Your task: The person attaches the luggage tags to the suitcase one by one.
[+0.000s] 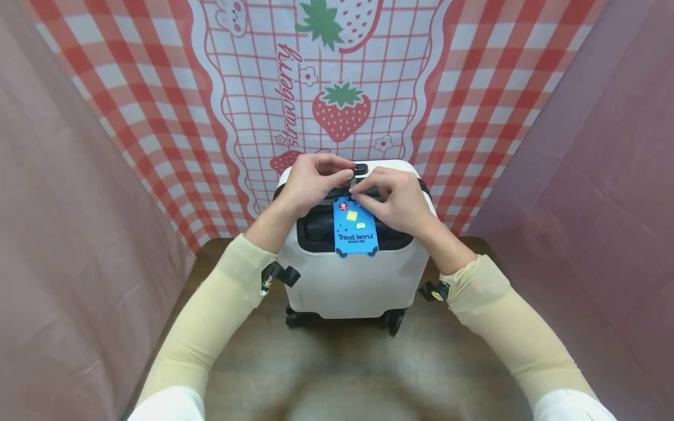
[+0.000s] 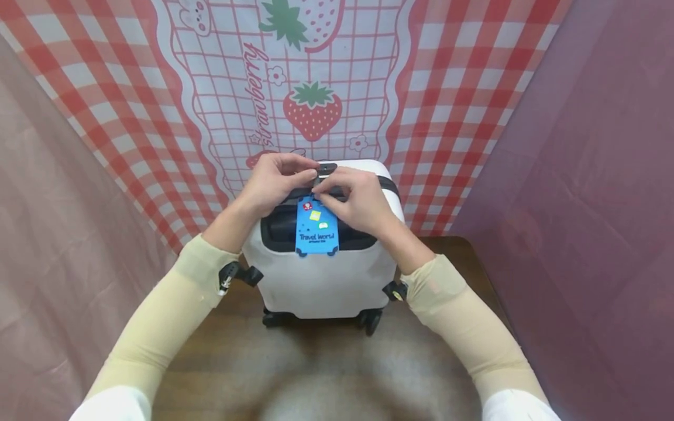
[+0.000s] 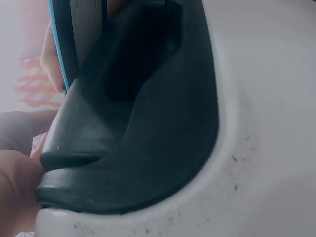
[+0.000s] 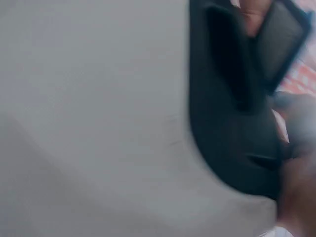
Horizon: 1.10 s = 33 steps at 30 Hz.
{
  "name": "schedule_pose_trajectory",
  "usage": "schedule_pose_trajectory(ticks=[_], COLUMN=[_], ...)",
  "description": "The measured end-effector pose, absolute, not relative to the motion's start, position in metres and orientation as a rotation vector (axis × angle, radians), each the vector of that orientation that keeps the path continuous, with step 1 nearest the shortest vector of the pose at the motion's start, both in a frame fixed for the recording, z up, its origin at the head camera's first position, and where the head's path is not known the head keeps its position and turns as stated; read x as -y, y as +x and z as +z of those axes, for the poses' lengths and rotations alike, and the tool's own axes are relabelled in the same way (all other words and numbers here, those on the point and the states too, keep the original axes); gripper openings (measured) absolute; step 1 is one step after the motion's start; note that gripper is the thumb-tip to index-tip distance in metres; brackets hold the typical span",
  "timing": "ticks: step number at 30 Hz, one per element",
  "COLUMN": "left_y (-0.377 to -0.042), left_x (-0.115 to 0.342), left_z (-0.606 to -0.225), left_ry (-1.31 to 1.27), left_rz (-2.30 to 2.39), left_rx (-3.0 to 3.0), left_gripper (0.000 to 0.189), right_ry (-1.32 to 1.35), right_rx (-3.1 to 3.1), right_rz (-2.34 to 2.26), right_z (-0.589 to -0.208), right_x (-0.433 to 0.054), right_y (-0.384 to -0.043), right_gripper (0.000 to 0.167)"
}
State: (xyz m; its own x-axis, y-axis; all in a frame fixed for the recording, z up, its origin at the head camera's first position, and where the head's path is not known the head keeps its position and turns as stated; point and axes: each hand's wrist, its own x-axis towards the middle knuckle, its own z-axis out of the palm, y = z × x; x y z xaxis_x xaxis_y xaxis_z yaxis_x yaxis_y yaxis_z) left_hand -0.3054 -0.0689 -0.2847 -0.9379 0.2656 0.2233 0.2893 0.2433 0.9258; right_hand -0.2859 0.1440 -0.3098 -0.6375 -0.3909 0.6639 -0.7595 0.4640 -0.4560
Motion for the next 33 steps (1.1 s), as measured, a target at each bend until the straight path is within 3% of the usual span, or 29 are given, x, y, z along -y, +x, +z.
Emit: schedule_pose_trajectory(ticks=[8,15,25,33], left_y=[-0.301,-0.299,-0.3,-0.301], left_x=[0.072,0.072,0.073,0.073], left_z=[-0.288,-0.291,-0.289,-0.287], left_ry=[-0.62,-0.793,-0.782,-0.814], left_rz=[-1.855,-1.598,-1.404,-1.344], left_rx=[2.467,2.495,2.578,2.575], left_gripper=[0.019,0.018,0.02,0.019], right_ry=[0.567,0.629,0.719,0.84], right_rx=[2.608,2.484,2.346,2.261], right_rz=[1.509,1.653,1.662,1.393], right_z=[-0.282,-0.285,-0.295,-0.295], right_x=[-0.148,-0.15,-0.147,-0.139], right_y=[-0.297,-0.298,-0.295,-0.289], right_gripper=[0.028,0.026,0.016,0.013])
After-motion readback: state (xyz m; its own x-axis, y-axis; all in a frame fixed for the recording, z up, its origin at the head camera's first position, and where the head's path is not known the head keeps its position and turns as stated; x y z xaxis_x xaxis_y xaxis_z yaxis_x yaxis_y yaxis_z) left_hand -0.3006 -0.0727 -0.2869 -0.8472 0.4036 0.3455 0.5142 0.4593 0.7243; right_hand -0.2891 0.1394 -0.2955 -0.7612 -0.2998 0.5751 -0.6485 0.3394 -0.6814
